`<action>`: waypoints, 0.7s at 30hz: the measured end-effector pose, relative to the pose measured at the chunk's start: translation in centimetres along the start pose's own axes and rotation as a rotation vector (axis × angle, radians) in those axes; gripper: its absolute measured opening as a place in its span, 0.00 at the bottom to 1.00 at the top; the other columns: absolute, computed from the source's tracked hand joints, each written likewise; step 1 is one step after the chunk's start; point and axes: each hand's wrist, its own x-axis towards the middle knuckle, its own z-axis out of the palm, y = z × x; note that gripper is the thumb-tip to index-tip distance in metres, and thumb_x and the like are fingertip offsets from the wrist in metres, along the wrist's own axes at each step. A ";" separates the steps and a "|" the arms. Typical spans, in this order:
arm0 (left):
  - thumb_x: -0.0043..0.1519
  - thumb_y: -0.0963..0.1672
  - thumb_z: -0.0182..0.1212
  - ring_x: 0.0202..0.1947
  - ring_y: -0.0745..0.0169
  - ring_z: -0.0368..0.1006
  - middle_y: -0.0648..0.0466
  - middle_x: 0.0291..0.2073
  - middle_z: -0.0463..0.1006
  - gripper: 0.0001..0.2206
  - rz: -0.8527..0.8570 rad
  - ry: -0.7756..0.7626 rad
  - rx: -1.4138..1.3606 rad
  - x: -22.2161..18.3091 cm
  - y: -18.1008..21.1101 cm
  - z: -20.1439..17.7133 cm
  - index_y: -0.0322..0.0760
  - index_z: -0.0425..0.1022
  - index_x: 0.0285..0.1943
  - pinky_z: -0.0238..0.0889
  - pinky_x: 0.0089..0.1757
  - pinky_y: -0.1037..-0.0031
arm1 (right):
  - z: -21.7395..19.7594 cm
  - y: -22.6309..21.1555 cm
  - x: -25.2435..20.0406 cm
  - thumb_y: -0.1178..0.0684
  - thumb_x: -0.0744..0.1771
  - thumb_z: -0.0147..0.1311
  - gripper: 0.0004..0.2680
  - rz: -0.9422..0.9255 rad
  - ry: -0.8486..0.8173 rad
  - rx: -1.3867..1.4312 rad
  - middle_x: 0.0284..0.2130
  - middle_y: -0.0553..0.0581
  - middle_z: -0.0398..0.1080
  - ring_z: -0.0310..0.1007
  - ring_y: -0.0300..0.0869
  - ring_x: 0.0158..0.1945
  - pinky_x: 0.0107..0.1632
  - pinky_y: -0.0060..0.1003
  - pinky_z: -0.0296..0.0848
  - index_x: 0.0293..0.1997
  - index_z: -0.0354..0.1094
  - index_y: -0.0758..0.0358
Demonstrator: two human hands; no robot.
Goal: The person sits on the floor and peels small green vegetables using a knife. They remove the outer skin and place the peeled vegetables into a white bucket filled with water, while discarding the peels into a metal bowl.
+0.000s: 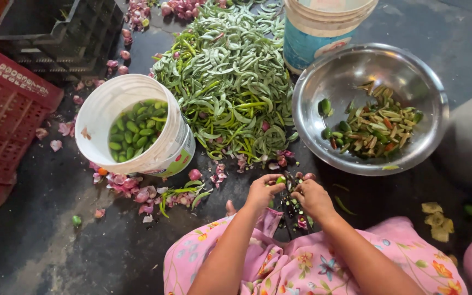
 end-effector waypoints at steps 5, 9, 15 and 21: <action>0.61 0.41 0.67 0.30 0.70 0.72 0.56 0.36 0.81 0.17 -0.174 -0.030 -0.371 -0.5 -0.5 1.0 0.33 0.73 0.58 0.63 0.30 0.79 | -0.8 -2.1 -0.6 0.58 0.63 0.63 0.09 0.364 -0.058 0.717 0.34 0.55 0.81 0.77 0.37 0.32 0.38 0.33 0.76 0.45 0.77 0.66; 0.59 0.39 0.64 0.29 0.71 0.72 0.57 0.32 0.78 0.19 -0.150 -0.006 -0.225 -1.1 0.3 1.0 0.37 0.71 0.60 0.62 0.29 0.79 | -0.6 -2.6 -0.3 0.60 0.64 0.61 0.07 0.328 0.055 0.769 0.30 0.53 0.80 0.78 0.32 0.31 0.37 0.27 0.76 0.44 0.79 0.68; 0.61 0.39 0.62 0.25 0.74 0.67 0.59 0.28 0.75 0.15 -0.047 -0.030 0.032 -2.1 2.4 0.9 0.35 0.78 0.57 0.59 0.26 0.81 | -0.1 -2.0 0.2 0.61 0.63 0.62 0.06 0.237 0.139 0.681 0.28 0.53 0.81 0.74 0.32 0.30 0.37 0.27 0.73 0.41 0.80 0.67; 0.60 0.41 0.65 0.27 0.75 0.73 0.57 0.28 0.81 0.13 0.014 0.067 0.205 -2.8 4.0 1.3 0.34 0.81 0.54 0.66 0.31 0.80 | 0.0 -1.9 0.4 0.61 0.63 0.63 0.05 0.186 0.148 0.597 0.28 0.52 0.81 0.75 0.30 0.30 0.37 0.27 0.73 0.40 0.80 0.65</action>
